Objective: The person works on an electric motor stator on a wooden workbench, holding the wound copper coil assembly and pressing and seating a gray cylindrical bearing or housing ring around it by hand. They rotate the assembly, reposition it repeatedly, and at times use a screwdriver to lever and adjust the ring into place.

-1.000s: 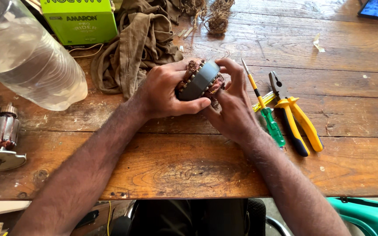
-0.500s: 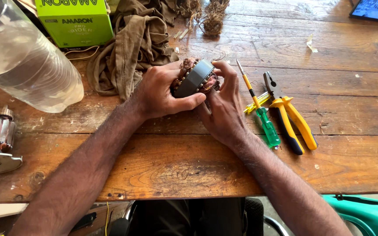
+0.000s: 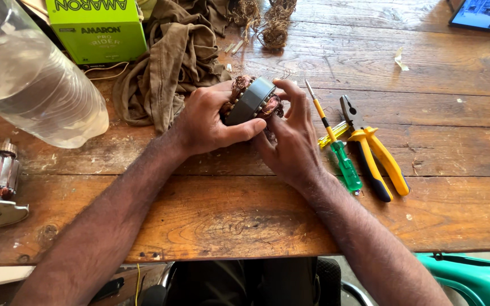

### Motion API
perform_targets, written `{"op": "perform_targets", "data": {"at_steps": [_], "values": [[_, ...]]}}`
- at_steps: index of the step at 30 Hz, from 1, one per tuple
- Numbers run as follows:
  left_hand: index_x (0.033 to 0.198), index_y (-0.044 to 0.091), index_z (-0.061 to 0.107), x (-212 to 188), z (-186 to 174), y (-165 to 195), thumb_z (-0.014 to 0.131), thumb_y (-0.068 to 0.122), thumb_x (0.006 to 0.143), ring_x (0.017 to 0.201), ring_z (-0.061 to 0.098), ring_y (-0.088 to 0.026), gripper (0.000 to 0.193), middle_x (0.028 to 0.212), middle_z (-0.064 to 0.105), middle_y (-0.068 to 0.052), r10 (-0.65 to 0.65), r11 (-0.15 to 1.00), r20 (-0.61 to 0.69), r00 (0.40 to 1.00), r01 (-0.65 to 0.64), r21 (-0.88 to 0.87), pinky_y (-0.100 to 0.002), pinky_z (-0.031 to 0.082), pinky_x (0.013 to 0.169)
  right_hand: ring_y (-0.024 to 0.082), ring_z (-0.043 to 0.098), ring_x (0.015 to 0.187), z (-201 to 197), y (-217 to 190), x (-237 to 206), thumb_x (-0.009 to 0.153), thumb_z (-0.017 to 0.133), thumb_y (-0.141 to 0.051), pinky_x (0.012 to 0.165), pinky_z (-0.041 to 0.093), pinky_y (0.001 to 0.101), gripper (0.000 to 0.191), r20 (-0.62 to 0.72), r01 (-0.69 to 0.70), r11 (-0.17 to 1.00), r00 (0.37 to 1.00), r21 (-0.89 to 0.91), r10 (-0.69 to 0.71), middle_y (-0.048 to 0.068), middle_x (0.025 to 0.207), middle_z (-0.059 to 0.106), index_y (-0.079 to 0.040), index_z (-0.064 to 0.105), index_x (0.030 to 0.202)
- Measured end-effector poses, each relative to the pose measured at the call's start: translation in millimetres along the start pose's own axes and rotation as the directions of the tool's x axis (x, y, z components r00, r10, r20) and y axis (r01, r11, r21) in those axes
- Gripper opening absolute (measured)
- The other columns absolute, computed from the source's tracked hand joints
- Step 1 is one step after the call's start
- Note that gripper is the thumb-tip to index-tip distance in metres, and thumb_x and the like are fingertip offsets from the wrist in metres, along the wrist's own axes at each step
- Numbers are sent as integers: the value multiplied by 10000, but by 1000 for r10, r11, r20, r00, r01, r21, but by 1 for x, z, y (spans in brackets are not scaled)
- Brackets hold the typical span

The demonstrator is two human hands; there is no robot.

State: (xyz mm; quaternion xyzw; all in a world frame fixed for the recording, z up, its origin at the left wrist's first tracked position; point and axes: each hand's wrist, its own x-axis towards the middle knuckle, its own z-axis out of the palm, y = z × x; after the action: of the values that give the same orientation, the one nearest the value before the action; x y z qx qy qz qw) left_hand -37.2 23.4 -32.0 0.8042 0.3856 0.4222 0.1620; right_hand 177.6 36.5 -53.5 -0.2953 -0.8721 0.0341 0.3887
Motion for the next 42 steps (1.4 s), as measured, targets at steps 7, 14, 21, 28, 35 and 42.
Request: {"op": "perform_targets", "data": {"at_steps": [7,14,21,28,35,42], "values": [[1192,44,709,-1,1,-7,704,507,881,823,744,-183,558,928,716,-98,-149,989,34,988,150,-10,-331,626,705,352,517,1319,-3,1,1,912,726,-69,993,542,442,365,16,-10,1000,1000,23,10,217,1480,375,10,677,1265],[1209,37,702,-1,3,-7,707,512,894,852,744,-185,570,962,709,-99,-118,992,28,993,119,-37,-333,629,729,335,519,1300,-4,2,1,911,733,-79,983,525,435,370,14,-14,1000,1000,7,14,202,1470,385,-15,679,1271],[1232,49,701,0,2,-6,714,502,907,883,746,-193,558,983,711,-106,-89,995,18,996,90,-36,-340,627,764,332,517,1297,-6,1,1,910,731,-76,952,515,429,372,16,-27,999,1000,25,27,193,1469,401,-19,686,1275],[1217,39,701,-1,2,-4,707,512,885,871,753,-198,578,975,727,-110,-138,989,20,990,139,-46,-347,625,749,326,514,1315,-6,0,0,919,727,-73,950,515,419,356,3,-12,1000,1000,22,12,186,1472,405,-28,691,1270],[1219,28,692,0,2,-7,683,539,896,860,754,-194,604,961,717,-104,-129,990,33,991,130,-51,-339,633,731,313,517,1298,-6,1,1,906,727,-71,877,505,401,372,22,-31,1000,999,5,31,181,1464,424,-46,696,1276],[1202,20,683,0,3,-8,674,552,884,823,747,-190,620,932,706,-103,-165,985,58,985,167,-33,-333,632,685,309,514,1303,-6,1,1,927,727,-91,874,517,393,349,14,-20,1000,1000,13,20,184,1464,416,-48,692,1272]]}}
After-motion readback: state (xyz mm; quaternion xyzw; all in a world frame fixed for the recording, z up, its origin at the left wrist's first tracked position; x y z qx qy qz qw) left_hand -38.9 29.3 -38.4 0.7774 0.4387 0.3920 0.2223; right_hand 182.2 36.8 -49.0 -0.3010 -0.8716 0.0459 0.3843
